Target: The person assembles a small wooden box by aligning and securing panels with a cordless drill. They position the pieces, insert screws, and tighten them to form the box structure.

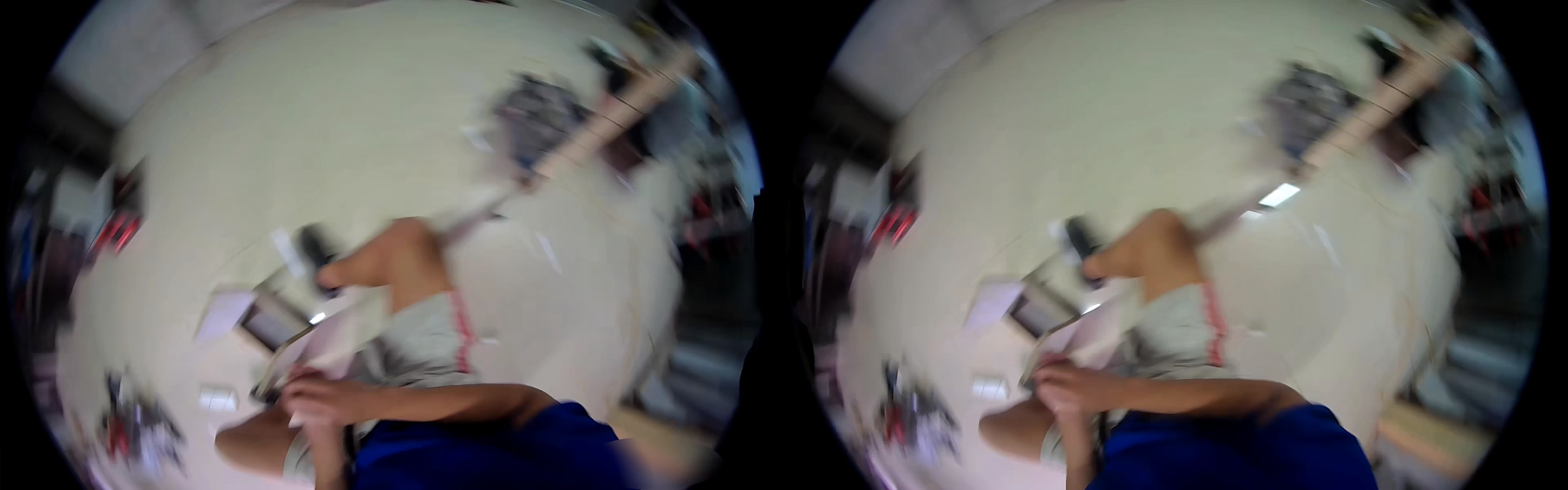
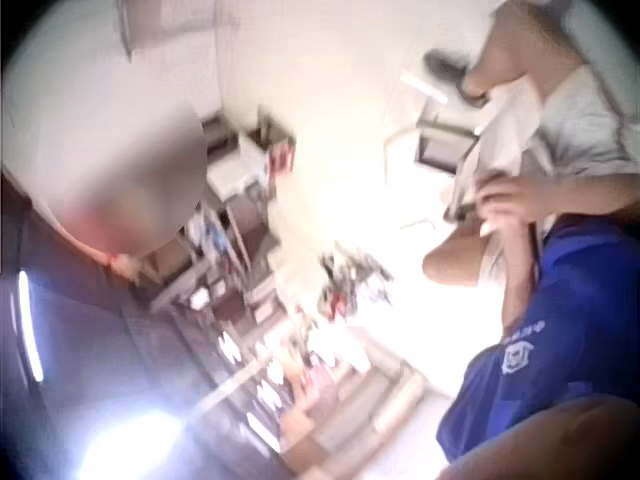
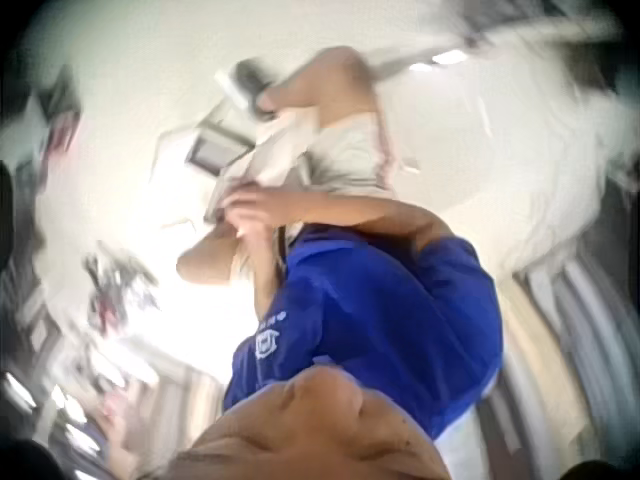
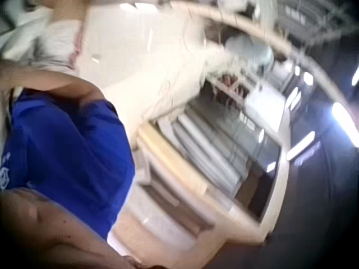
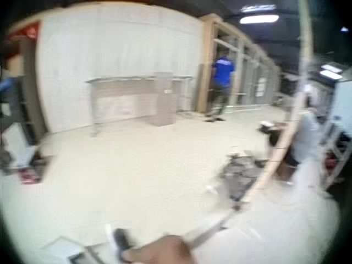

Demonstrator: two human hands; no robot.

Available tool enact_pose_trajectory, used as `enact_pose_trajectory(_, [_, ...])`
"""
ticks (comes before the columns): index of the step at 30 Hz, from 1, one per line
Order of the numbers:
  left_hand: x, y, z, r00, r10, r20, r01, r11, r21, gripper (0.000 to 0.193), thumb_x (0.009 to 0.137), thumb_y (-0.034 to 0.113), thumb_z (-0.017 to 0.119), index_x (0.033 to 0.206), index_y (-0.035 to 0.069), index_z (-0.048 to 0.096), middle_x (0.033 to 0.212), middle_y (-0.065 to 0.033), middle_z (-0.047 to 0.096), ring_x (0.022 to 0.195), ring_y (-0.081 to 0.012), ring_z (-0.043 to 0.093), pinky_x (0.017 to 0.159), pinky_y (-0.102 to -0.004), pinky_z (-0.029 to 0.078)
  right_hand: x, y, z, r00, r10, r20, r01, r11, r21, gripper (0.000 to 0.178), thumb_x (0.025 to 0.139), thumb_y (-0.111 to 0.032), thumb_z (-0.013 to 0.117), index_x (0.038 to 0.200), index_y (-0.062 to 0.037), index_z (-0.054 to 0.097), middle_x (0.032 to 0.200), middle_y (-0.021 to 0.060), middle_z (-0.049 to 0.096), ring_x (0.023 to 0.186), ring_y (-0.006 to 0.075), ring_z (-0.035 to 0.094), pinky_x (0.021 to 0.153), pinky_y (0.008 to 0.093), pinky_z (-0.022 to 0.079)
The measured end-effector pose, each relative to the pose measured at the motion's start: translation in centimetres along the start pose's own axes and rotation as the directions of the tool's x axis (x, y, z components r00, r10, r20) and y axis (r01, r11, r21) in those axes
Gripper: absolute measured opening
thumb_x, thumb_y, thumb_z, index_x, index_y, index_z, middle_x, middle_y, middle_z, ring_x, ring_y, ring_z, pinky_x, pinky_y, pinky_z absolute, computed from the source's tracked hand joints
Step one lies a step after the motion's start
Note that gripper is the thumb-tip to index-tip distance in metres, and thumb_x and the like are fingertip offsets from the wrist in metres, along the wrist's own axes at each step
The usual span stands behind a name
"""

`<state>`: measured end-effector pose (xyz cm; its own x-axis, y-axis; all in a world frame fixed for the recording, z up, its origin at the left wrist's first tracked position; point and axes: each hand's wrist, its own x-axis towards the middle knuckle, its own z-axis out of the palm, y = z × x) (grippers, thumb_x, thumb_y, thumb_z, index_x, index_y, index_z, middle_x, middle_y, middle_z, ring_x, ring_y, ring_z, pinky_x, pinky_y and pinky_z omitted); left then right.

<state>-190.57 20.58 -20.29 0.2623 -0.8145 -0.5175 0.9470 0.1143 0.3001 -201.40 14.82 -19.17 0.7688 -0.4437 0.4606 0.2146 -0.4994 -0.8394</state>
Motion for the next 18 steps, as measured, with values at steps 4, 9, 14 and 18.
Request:
enact_pose_trajectory(4, [0.0, -0.3, -5.2, 0.999, 0.047, 0.024, -0.046, 0.998, -0.045, 0.037, 0.101, 0.033, 0.041, 0.107, 0.001, 0.059, 0.105, -0.0127, 0.063, 0.098, -0.0258, 0.062, 0.088, -0.0409, 0.053, 1.7, -3.2, -2.8, 0.993, -0.052, -0.106, 0.045, 0.997, -0.061, 0.035, 0.076, 0.003, 0.064, 0.111, 0.0006, 0.063, 0.124, 0.0189, 0.059, 0.117, 0.0367, 0.058, 0.103, 0.0466, 0.046])
enact_pose_trajectory(9, [-4.2, 3.3, -1.2, 0.992, -0.085, 0.098, 0.128, 0.783, -0.608, 0.031, 0.1, 0.03, 0.042, 0.086, 0.006, 0.056, 0.072, -0.0036, 0.05, 0.061, -0.0126, 0.047, 0.046, -0.0231, 0.038, 1.5, -6.5, -0.8, 0.964, 0.216, -0.155, -0.239, 0.959, -0.151, 0.027, 0.075, 0.002, 0.067, 0.101, -0.0015, 0.057, 0.11, 0.0178, 0.062, 0.1, 0.0306, 0.064, 0.086, 0.0403, 0.053])
enact_pose_trajectory(14, [-7.2, 3.4, -0.6, 0.996, 0.065, 0.06, -0.011, 0.763, -0.647, 0.029, 0.101, 0.029, 0.041, 0.084, 0.009, 0.052, 0.067, 0.0, 0.041, 0.05, -0.0094, 0.034, 0.042, -0.0219, 0.029, -1.8, -6.1, 1.5, 0.749, 0.618, 0.24, -0.661, 0.724, 0.2, 0.03, 0.075, 0.002, 0.074, 0.097, 0.0018, 0.054, 0.094, 0.0145, 0.064, 0.082, 0.017, 0.066, 0.075, 0.0301, 0.055])
enact_pose_trajectory(18, [-7.8, 5.0, -1.1, 0.983, 0.183, 0.024, -0.132, 0.784, -0.606, 0.026, 0.1, 0.03, 0.042, 0.087, 0.009, 0.049, 0.07, -0.0023, 0.044, 0.057, -0.0136, 0.039, 0.052, -0.0274, 0.037, 0.1, -5.5, 2.7, 0.744, 0.605, 0.282, -0.665, 0.709, 0.235, 0.027, 0.076, 0.006, 0.073, 0.095, 0.0024, 0.054, 0.085, 0.0098, 0.064, 0.076, 0.0121, 0.064, 0.071, 0.0257, 0.053])
